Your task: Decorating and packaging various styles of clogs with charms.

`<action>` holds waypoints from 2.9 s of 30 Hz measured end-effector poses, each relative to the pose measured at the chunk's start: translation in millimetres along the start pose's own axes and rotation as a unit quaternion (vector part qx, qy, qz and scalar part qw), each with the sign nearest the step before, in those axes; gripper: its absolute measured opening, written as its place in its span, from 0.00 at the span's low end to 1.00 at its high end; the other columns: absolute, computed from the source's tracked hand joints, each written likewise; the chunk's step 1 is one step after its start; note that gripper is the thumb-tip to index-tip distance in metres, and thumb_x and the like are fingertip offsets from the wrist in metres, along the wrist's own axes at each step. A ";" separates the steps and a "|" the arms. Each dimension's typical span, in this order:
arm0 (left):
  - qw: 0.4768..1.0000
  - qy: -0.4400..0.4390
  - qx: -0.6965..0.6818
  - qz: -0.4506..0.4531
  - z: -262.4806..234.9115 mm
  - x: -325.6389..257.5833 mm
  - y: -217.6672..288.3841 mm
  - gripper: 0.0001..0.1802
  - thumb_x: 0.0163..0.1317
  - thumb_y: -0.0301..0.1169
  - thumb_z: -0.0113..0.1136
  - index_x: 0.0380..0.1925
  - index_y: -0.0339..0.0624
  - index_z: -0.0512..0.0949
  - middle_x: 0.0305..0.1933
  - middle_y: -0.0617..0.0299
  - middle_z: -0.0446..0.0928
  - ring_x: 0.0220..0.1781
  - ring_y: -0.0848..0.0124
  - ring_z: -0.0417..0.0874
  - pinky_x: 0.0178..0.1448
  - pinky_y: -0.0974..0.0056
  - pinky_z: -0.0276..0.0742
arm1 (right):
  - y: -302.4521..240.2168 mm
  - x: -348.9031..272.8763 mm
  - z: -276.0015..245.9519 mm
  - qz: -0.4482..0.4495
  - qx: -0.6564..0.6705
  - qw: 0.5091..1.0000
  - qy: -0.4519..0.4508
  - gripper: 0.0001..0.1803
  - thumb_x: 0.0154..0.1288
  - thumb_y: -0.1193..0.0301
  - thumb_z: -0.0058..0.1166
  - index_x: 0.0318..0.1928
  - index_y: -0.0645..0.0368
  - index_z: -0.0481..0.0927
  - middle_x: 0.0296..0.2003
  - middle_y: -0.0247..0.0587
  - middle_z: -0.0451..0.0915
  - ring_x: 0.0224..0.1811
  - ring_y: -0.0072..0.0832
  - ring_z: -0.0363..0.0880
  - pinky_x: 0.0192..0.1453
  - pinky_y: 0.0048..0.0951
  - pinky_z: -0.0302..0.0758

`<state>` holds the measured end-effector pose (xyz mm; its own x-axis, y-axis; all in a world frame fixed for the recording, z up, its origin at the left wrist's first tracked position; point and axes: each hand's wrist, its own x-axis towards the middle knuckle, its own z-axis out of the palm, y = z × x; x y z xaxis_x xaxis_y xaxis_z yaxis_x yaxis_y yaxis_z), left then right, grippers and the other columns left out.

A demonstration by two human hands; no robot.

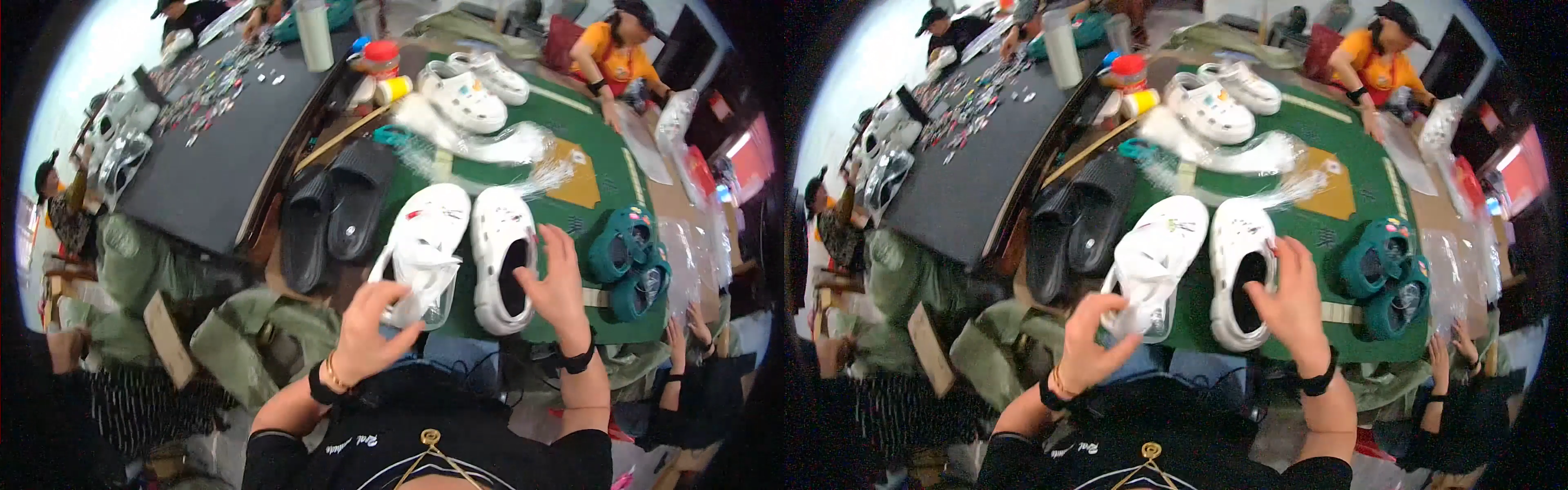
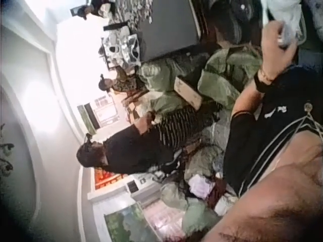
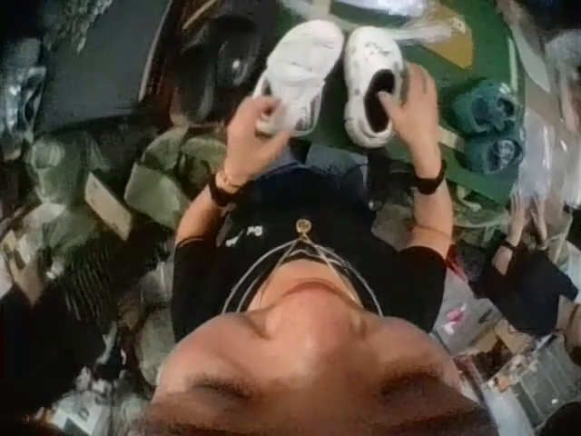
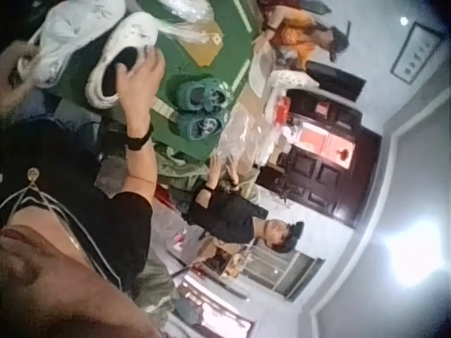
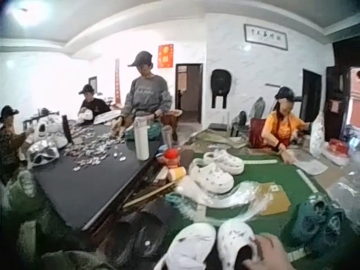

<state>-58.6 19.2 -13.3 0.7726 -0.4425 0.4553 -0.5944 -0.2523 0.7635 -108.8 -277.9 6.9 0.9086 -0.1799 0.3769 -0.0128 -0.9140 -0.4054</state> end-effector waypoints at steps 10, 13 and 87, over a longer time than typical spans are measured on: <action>1.000 -0.006 -0.019 -0.015 0.7 -13.1 -22.1 0.23 0.48 0.22 0.65 0.47 0.36 0.76 0.47 0.49 0.78 0.50 0.53 0.80 0.54 0.57 0.75 | -90.2 32.1 59.1 -0.267 0.132 0.929 -0.218 0.22 0.53 0.72 0.60 0.50 0.59 0.73 0.50 0.54 0.73 0.42 0.52 0.81 0.46 0.45 0.80; 0.999 0.021 -0.004 -0.038 -2.7 -28.0 -47.2 0.20 0.54 0.24 0.60 0.49 0.34 0.74 0.47 0.51 0.78 0.49 0.60 0.79 0.54 0.60 0.74 | -97.6 34.9 75.3 -0.288 0.156 0.928 -0.177 0.07 0.58 0.72 0.55 0.34 0.60 0.73 0.34 0.47 0.75 0.36 0.48 0.80 0.40 0.44 0.79; 0.986 -0.069 0.090 -0.123 -3.2 16.3 -70.2 0.30 0.55 0.32 0.62 0.58 0.35 0.69 0.51 0.44 0.74 0.51 0.50 0.78 0.55 0.54 0.75 | 77.3 91.9 73.3 -0.002 0.029 1.000 0.000 0.15 0.58 0.67 0.59 0.45 0.61 0.81 0.43 0.50 0.81 0.46 0.47 0.79 0.50 0.42 0.76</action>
<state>-3.5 32.4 -58.0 0.8674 -0.4597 0.1907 -0.4332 -0.5088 0.7439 4.3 -338.5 -50.8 0.9089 -0.1765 0.3779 0.0147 -0.8919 -0.4520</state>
